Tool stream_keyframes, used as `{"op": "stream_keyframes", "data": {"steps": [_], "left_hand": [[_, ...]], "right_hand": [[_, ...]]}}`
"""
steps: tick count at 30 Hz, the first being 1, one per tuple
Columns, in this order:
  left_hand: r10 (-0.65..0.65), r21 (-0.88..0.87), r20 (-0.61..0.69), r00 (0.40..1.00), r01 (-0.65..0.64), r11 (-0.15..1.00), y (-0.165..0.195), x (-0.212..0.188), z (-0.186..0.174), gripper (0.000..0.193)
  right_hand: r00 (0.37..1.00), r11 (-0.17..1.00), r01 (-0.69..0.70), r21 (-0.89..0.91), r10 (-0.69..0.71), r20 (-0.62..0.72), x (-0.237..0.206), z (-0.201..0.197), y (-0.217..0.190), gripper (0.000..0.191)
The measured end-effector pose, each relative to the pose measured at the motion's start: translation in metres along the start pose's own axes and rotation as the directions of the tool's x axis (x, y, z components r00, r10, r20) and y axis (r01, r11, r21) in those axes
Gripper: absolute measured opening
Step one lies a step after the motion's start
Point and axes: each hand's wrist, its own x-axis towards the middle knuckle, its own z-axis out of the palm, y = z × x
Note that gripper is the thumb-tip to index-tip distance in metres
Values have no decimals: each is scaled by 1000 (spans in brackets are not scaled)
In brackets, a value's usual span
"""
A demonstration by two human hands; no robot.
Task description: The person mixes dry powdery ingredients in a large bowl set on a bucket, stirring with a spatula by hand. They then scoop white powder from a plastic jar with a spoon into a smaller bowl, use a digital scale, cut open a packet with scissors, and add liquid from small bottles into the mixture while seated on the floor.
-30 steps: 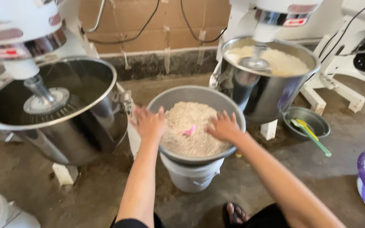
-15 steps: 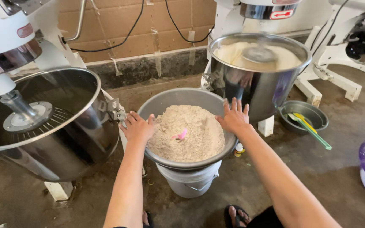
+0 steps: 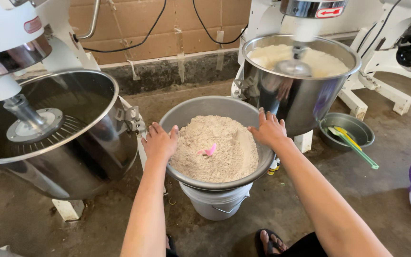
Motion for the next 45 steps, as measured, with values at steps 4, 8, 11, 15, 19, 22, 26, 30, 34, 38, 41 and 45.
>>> {"op": "stream_keyframes", "data": {"steps": [4,8,11,15,19,22,26,30,34,38,41,45], "left_hand": [[34,51,-1,999,-34,998,3,-2,0,92],[61,105,11,998,-62,992,6,-5,-1,92],[63,112,20,998,-65,992,7,-6,-3,92],[59,91,26,998,-61,994,7,-6,-4,91],[59,88,26,998,-61,994,8,-6,-5,91],[55,92,37,998,-58,994,7,-6,-5,91],[72,100,33,997,-75,992,8,-7,-5,91],[98,141,40,994,-103,985,10,-10,-9,92],[114,184,84,990,-128,975,14,-14,-16,90],[150,224,93,984,-167,960,18,-17,-19,88],[228,259,82,970,-241,935,20,-19,-19,88],[334,281,77,940,-342,897,22,-20,-17,88]], "right_hand": [[1000,1000,0,-9,0,9,-1,-1,-1,97],[1000,999,14,-44,-13,8,-1,-1,-2,99],[1000,999,13,-43,-13,11,-1,-2,-3,100],[1000,1000,-8,-21,9,27,-1,-2,-3,100],[1000,1000,-2,-1,2,17,-1,-2,-1,99],[1000,1000,0,4,0,15,0,-2,0,99],[1000,1000,7,7,-7,6,0,-1,0,99],[1000,1000,5,-3,-5,10,0,-1,0,99],[1000,1000,17,-13,-17,11,-1,-3,-1,99],[990,974,141,-176,-142,5,-4,-3,-6,98],[947,901,315,-298,-318,39,-6,-2,-10,97],[911,882,406,-237,-412,27,-5,-1,-11,97]]}}
